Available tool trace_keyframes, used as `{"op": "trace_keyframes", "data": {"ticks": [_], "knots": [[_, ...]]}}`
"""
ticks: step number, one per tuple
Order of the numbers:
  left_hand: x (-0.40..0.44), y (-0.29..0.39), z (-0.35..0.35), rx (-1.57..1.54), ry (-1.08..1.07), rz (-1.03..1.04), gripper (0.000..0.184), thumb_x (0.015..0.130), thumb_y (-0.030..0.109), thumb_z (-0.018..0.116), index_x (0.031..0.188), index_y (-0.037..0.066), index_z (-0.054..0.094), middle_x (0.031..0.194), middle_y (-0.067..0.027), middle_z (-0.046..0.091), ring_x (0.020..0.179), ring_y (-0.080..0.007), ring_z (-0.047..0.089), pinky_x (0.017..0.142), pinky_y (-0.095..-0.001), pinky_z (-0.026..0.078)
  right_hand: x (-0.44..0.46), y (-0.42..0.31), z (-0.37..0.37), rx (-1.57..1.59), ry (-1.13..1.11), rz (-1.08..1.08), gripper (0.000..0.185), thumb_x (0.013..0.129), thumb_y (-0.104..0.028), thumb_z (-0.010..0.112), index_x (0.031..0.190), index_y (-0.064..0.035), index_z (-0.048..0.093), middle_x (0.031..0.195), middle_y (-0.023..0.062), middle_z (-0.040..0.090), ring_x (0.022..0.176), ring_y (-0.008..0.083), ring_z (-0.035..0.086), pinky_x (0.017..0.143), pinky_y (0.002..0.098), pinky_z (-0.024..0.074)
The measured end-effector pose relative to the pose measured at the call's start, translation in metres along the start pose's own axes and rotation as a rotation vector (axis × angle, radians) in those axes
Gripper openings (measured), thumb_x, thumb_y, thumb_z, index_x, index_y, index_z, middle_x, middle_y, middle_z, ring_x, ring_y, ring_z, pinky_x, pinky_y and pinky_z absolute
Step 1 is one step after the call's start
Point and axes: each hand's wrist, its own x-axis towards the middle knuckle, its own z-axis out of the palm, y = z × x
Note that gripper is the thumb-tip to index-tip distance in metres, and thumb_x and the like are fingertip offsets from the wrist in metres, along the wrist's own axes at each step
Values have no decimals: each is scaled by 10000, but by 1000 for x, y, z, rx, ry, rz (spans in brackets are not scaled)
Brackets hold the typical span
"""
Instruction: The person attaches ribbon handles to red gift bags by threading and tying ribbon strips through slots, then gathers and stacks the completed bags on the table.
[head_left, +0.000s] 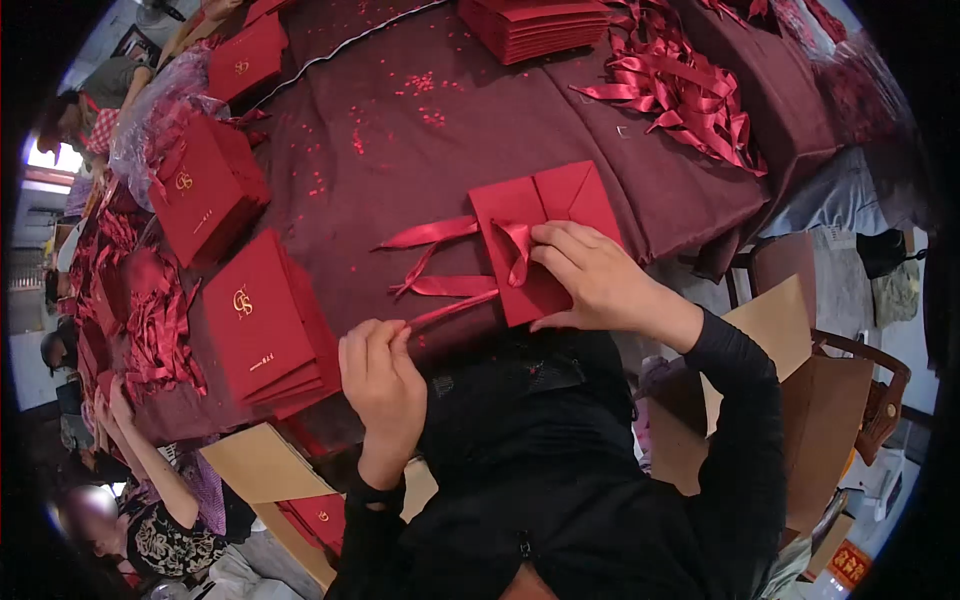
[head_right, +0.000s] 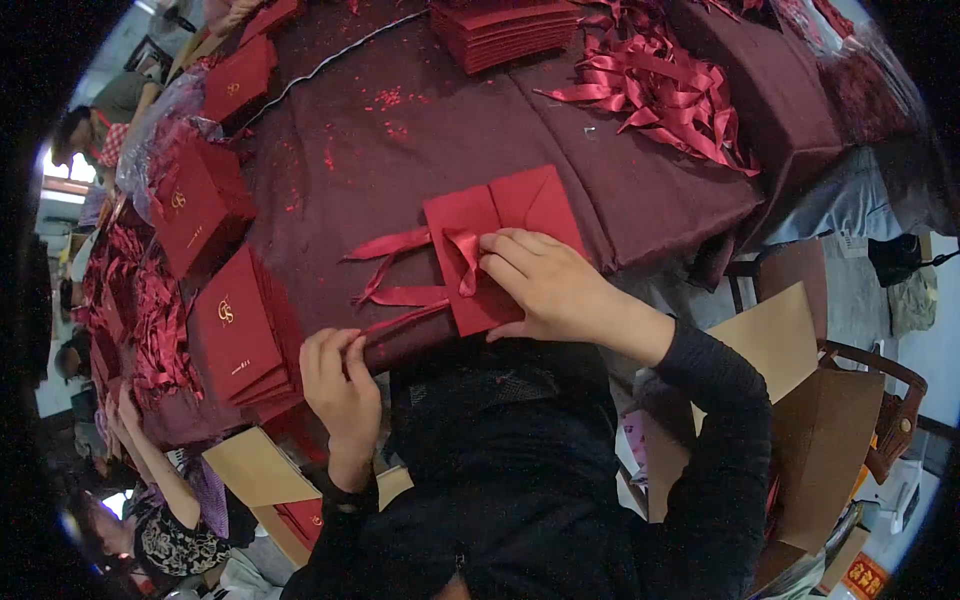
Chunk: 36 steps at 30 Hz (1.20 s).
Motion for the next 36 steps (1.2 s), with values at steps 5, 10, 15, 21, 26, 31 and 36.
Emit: {"op": "trace_keyframes", "data": {"ticks": [5,10,15,21,26,31,36], "knots": [[-12,-1,-8,-61,-32,-14,120,801,-49,660,907,-25,611,904,-152,573,774,-319,594,667,-380,489,-19,11,-23,-128,-174,-100,679,615,-258,795,1174,27,536,1259,154,518,1195,324,505,1016,408,435],[-14,-2,-15,-76,-59,-16,119,799,-56,662,906,-26,621,909,-151,572,800,-317,588,688,-376,485,-26,7,-41,-122,-237,-146,627,645,-233,771,1184,12,566,1263,144,523,1218,319,496,1026,406,433],[3,-1,-39,109,274,66,191,785,-25,695,965,-1,637,1018,-143,586,932,-318,567,789,-404,462,34,-22,-102,-151,-15,-59,351,733,-234,753,998,-25,657,1087,161,614,1004,311,621,827,402,507],[26,-3,-62,397,368,-23,278,832,113,709,1091,37,640,1193,-139,581,1131,-344,518,937,-444,408,197,56,-63,541,250,502,187,902,-174,671,974,-2,667,872,72,692,744,171,654,680,300,528],[10,-28,-69,498,218,-132,302,869,224,686,1112,50,642,1261,-136,569,1223,-358,482,1002,-481,368,272,107,32,1192,555,894,275,855,-125,713,1044,53,622,976,130,665,816,230,631,747,409,529],[0,-48,-71,584,146,-162,402,889,340,659,1172,57,628,1322,-158,545,1268,-379,455,1037,-503,344,273,136,83,598,576,833,221,843,-184,718,922,21,699,832,140,701,731,250,677,674,386,525],[-6,-52,-62,494,-2,-180,511,871,403,664,1250,67,594,1356,-174,526,1278,-393,448,1038,-510,342,258,111,68,-4,573,689,261,795,-213,736,941,-3,681,947,182,653,904,326,630,788,436,509]]}}
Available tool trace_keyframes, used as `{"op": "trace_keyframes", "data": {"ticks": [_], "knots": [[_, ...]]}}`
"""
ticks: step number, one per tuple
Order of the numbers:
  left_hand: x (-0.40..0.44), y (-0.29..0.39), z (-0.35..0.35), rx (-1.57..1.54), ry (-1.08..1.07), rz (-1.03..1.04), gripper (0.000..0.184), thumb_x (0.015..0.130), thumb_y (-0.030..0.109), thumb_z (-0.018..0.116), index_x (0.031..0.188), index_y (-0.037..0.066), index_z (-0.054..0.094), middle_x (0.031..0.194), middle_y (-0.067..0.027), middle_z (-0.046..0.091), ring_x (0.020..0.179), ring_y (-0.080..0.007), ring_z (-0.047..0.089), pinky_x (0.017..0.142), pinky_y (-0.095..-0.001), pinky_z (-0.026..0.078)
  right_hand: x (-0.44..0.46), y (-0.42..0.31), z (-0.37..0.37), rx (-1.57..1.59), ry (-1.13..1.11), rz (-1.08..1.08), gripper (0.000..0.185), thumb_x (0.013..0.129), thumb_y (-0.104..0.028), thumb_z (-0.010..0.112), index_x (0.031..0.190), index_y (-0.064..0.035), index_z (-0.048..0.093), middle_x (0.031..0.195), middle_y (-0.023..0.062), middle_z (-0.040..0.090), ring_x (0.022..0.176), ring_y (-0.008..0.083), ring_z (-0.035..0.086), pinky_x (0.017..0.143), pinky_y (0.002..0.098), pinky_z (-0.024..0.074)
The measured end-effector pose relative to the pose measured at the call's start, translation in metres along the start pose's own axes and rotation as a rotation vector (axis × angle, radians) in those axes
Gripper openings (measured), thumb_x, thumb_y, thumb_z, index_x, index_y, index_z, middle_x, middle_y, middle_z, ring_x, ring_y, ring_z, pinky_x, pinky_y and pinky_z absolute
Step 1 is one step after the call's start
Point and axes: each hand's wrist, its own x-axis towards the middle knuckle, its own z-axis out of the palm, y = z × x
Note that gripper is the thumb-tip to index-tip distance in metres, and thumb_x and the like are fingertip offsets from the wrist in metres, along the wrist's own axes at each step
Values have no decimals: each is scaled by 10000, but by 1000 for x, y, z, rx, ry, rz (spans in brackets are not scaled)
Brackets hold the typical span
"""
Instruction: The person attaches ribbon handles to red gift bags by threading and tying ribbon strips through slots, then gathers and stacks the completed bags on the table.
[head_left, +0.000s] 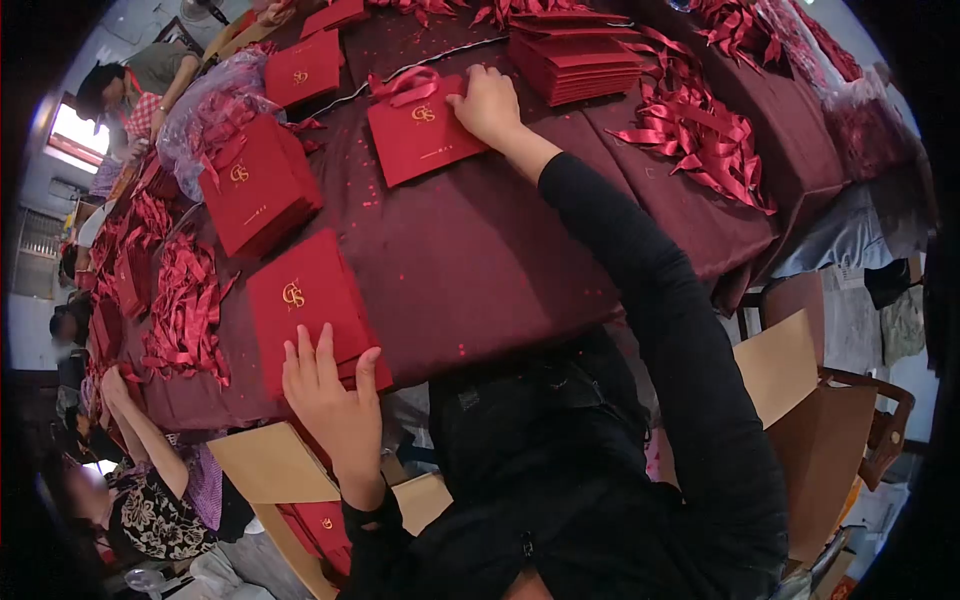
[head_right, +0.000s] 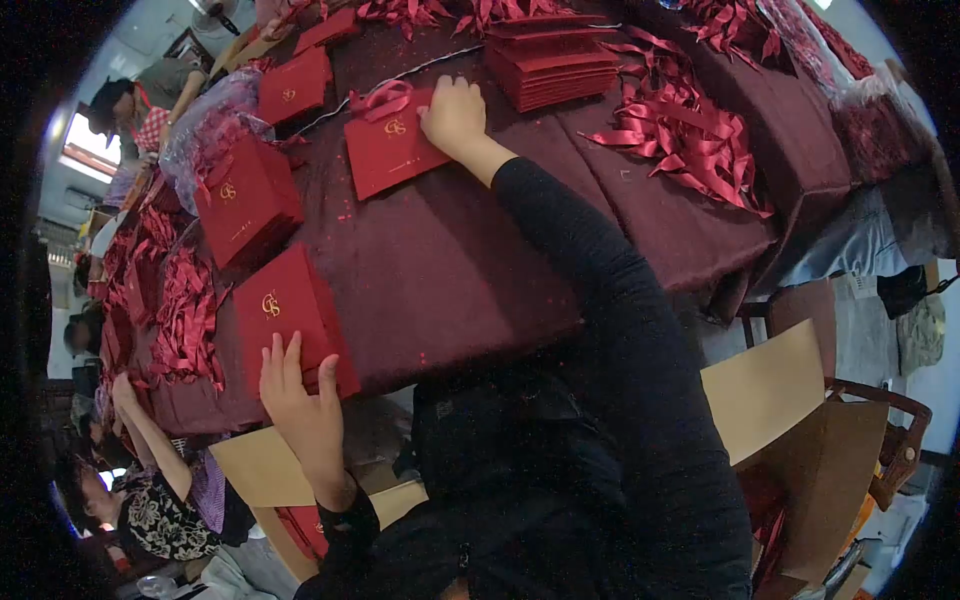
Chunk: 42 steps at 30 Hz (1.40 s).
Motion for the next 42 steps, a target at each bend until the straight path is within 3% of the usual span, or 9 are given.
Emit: {"op": "trace_keyframes", "data": {"ticks": [3,6,13,17,22,27,30,36,42], "knots": [[0,8,-4,17,-14,6,541,845,404,693,1261,75,588,1360,-174,521,1270,-388,455,1036,-502,346,0,-2,-3,-124,94,-134,246,786,-175,700,983,-35,657,1043,166,573,1032,327,549,850,422,481],[2,10,-6,21,-39,52,553,822,384,720,1264,79,587,1365,-167,517,1259,-378,465,1026,-492,358,13,2,3,84,-68,-627,297,801,-68,594,1079,-138,671,1076,113,559,1009,330,554,858,413,482],[1,6,-6,-14,-48,40,504,810,270,730,1252,76,587,1329,-154,533,1242,-359,472,1000,-490,376,36,-14,10,-212,-531,-458,448,881,-153,500,1321,-213,566,1165,151,565,1094,346,565,945,426,460],[2,8,-9,-14,-47,58,472,805,157,697,1255,71,583,1301,-146,545,1216,-353,490,1009,-469,371,53,-10,33,-133,-466,-321,525,892,-141,438,1414,-187,457,1209,218,579,1094,379,565,941,446,460],[4,17,-11,-5,-6,77,431,814,103,669,1241,79,612,1293,-125,563,1215,-336,500,1018,-455,362,54,4,28,87,-426,-378,495,886,-122,484,1380,-154,497,1145,216,608,1046,361,591,901,420,475],[2,52,-17,72,225,378,316,812,109,651,1121,122,710,1233,-70,630,1176,-314,537,987,-461,361,50,15,17,235,-442,-291,353,882,-154,580,1231,-115,621,1068,194,616,981,319,609,855,391,488],[4,77,-5,-119,184,496,341,765,98,669,1104,100,708,1200,-97,633,1144,-321,548,952,-466,403,41,22,12,68,-389,-469,244,884,-251,620,1065,-96,673,953,165,592,914,322,619,829,400,499],[10,102,52,-400,-49,526,387,801,199,707,1163,73,657,1259,-159,576,1148,-381,538,924,-478,455,38,0,-8,-135,-352,-416,252,830,-275,665,1020,-110,680,958,148,598,922,322,607,806,421,504],[7,101,65,-437,-70,490,388,802,210,715,1165,83,659,1270,-148,571,1173,-368,520,932,-489,441,48,-26,30,-217,-222,-684,320,736,-202,704,1055,-190,699,1063,97,590,1050,358,549,909,408,470]]}}
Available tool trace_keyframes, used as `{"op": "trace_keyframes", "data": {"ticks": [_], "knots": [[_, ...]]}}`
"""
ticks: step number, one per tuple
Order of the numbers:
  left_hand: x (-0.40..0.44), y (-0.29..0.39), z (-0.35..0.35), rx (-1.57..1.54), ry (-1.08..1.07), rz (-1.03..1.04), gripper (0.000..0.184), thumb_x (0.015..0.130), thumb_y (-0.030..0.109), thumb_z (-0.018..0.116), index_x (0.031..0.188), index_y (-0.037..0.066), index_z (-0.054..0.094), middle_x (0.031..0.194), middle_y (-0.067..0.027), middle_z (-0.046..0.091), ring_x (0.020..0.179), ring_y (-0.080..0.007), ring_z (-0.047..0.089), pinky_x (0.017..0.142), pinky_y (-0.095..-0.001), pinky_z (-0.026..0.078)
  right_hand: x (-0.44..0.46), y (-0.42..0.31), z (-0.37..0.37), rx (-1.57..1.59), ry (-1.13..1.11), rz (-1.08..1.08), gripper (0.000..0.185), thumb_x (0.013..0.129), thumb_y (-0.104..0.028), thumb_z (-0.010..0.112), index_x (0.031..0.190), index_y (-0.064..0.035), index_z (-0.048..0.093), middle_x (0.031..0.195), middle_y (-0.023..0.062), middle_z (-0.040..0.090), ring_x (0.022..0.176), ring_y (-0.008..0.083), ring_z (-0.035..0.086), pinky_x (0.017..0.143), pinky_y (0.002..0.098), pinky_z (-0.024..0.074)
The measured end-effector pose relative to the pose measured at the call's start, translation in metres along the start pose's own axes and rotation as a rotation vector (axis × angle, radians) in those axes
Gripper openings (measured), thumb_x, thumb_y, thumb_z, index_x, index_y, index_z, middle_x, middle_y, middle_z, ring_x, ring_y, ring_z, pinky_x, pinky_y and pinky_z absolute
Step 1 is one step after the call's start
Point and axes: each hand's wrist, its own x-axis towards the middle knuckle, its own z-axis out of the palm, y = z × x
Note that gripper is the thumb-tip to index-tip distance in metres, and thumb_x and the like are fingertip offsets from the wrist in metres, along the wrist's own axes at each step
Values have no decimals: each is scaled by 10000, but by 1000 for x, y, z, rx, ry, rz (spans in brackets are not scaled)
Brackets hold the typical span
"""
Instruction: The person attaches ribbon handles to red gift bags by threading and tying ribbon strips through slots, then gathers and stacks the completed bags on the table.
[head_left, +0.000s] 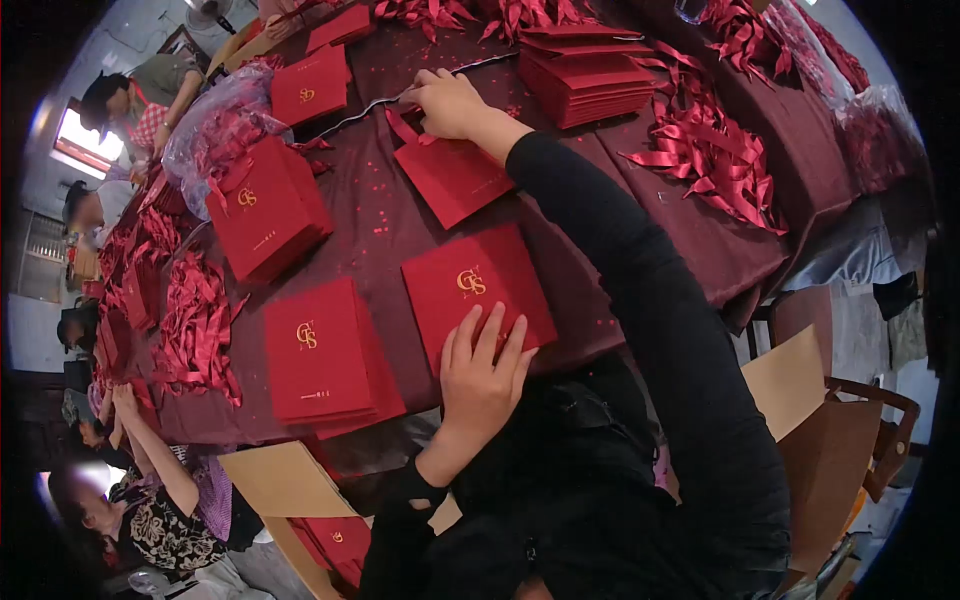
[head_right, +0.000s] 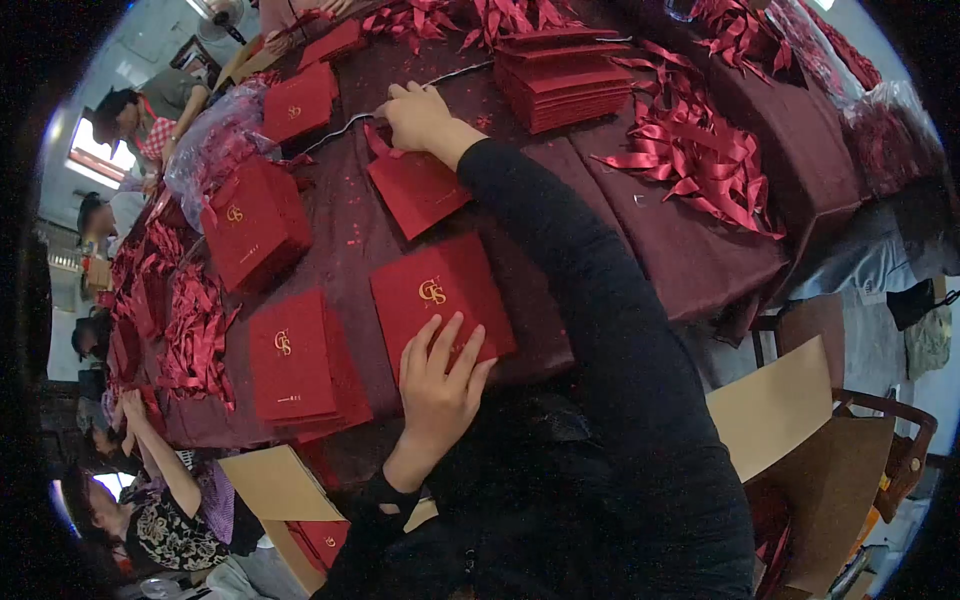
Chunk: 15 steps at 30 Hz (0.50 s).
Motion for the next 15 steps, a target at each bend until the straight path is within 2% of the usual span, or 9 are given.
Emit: {"op": "trace_keyframes", "data": {"ticks": [1,2,4,5,7,9,12,13,15], "knots": [[0,-1,0,4,0,1,388,802,210,715,1165,83,659,1270,-148,571,1173,-368,520,932,-489,441,6,4,3,0,-97,-21,276,738,-196,686,1011,-172,718,1050,112,617,1009,355,585,872,417,492],[-1,-2,1,-4,1,2,387,804,210,716,1165,84,658,1277,-145,568,1174,-368,519,932,-489,441,12,7,7,1,-95,-24,276,738,-196,686,1011,-172,718,1050,112,617,1009,355,585,872,417,492],[-1,-2,1,-10,4,-1,386,806,210,717,1166,85,658,1283,-142,565,1174,-368,518,932,-489,441,22,9,21,228,-67,299,216,752,-225,667,940,-138,731,1009,133,655,952,353,629,825,432,516],[0,0,1,-23,12,-8,408,773,170,737,1165,85,662,1278,-141,570,1167,-367,519,925,-484,437,21,12,28,364,69,384,199,768,-253,652,888,-113,728,951,153,676,902,351,655,785,449,528],[-1,-1,1,-37,19,-22,435,741,130,758,1164,85,665,1272,-140,576,1160,-366,520,918,-479,434,24,13,26,423,114,525,213,776,-264,651,899,-105,720,957,162,682,907,355,655,790,447,526],[-2,-2,2,-12,9,-2,395,798,205,725,1168,82,660,1298,-140,562,1178,-373,516,930,-486,443,26,17,25,408,105,563,193,776,-219,648,909,-95,712,954,155,669,924,343,653,796,434,523],[-2,-2,1,-56,8,-8,433,747,125,757,1169,83,665,1287,-141,569,1159,-371,519,911,-482,436,34,30,18,299,268,229,169,750,-97,661,915,-104,694,925,109,609,927,295,633,793,410,511],[-2,-2,1,-56,8,-8,433,747,125,757,1169,83,665,1287,-141,569,1159,-371,519,911,-482,436,35,33,17,298,268,229,169,750,-97,661,915,-104,694,925,109,609,927,295,633,793,410,511],[-3,-2,2,-38,22,1,432,750,131,758,1170,82,665,1289,-142,568,1158,-369,520,907,-482,438,41,37,9,344,395,-27,193,741,-93,682,933,-100,685,934,97,613,895,289,632,778,403,513]]}}
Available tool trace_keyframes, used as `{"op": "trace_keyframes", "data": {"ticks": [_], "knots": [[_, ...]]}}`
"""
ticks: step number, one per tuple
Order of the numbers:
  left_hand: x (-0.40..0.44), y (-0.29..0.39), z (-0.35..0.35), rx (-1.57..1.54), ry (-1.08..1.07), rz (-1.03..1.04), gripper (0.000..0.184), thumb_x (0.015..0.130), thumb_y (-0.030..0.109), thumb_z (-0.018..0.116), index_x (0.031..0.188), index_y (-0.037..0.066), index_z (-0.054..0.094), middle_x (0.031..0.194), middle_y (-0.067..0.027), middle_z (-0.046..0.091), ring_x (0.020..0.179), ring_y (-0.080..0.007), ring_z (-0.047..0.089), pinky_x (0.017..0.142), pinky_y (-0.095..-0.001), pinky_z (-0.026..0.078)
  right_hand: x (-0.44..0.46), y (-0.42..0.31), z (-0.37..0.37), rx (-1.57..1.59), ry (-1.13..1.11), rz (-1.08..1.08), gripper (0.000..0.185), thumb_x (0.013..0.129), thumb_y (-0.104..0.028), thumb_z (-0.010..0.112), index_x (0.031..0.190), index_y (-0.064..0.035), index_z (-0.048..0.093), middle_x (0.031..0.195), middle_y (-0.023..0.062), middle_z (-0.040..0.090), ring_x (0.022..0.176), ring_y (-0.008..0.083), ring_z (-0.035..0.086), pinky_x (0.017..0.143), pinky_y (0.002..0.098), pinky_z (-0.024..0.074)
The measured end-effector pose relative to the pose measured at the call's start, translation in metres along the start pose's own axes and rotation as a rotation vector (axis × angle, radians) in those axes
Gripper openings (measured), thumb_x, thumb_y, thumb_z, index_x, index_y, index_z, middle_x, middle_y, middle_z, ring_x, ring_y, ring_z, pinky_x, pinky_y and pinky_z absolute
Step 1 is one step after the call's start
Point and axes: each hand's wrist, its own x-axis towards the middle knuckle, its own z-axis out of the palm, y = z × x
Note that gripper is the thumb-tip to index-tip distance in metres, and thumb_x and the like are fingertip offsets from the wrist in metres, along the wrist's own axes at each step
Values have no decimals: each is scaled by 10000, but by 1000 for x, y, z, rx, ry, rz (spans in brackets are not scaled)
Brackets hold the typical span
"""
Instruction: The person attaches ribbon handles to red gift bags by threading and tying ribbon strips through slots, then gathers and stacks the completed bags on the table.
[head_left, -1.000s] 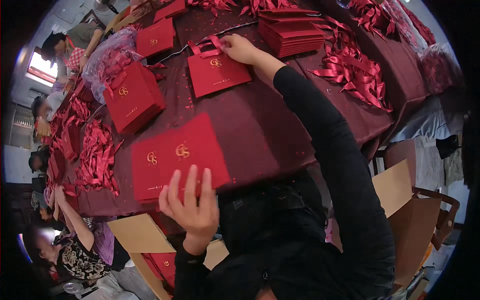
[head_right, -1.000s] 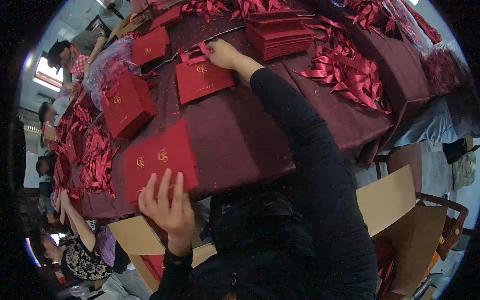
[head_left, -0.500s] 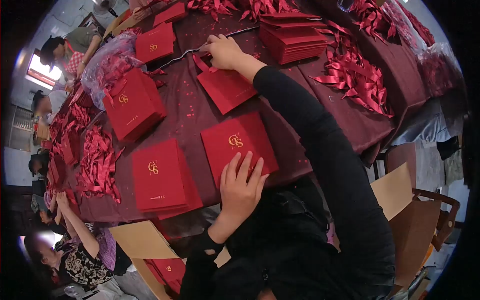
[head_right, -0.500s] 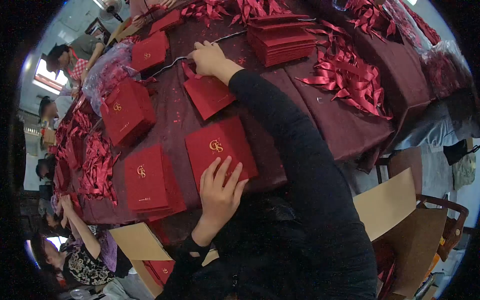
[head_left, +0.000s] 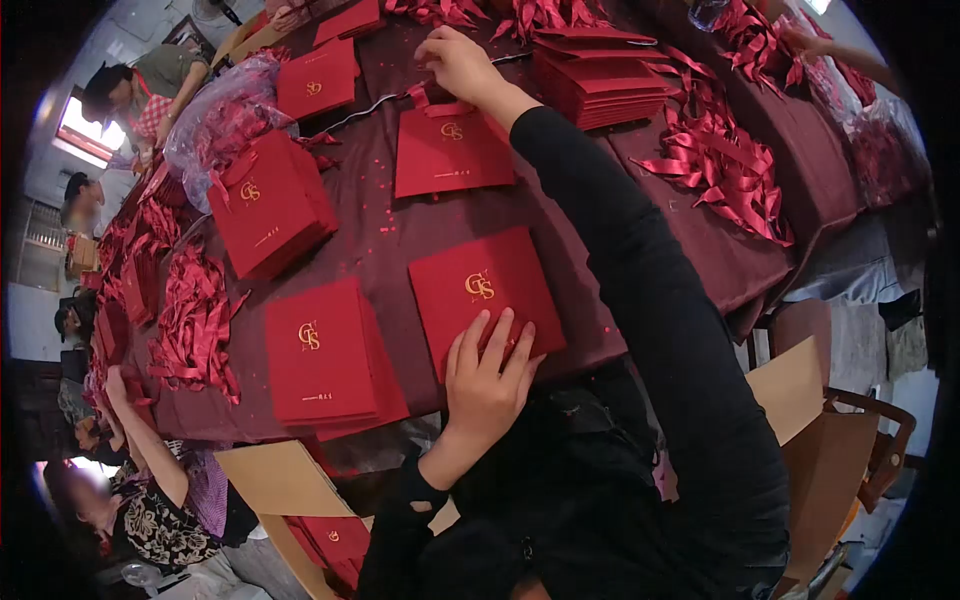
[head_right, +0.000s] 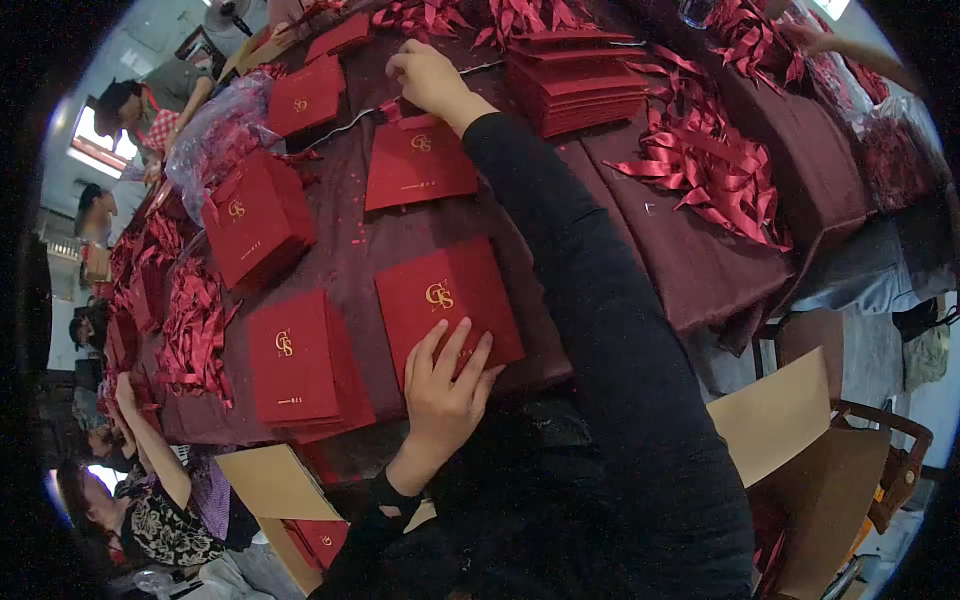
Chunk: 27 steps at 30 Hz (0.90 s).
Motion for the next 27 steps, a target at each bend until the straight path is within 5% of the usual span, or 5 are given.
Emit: {"op": "trace_keyframes", "data": {"ticks": [7,18,23,25,27], "knots": [[1,2,0,-1,7,4,430,747,144,764,1161,84,665,1278,-139,572,1154,-370,522,905,-481,440,10,-6,-13,-288,-800,227,323,739,-227,637,1040,-138,712,1035,132,678,926,325,644,826,403,520],[0,0,0,14,-9,0,436,748,153,773,1165,87,664,1272,-137,577,1155,-370,523,906,-475,443,-12,-8,-12,-600,-406,-516,243,717,-218,694,943,-133,722,1158,34,650,1130,253,556,957,459,425],[1,2,-1,14,9,5,409,776,184,752,1162,79,665,1272,-143,577,1156,-371,527,911,-476,449,-25,-73,-46,-330,-345,210,367,842,-382,645,1037,-73,684,1158,109,628,1136,316,543,943,486,437],[3,4,-2,7,22,1,439,749,158,777,1167,85,664,1258,-145,584,1145,-372,531,899,-472,450,-63,-113,-65,-432,-609,274,815,847,-717,468,1339,-69,503,1393,225,456,1322,428,381,1033,601,340],[3,8,-2,27,0,-2,432,751,164,776,1161,84,664,1245,-146,589,1136,-373,535,896,-472,451,-103,-119,-65,-485,-734,208,871,847,-755,408,1479,-161,339,1526,239,268,1420,443,221,1083,658,219]]}}
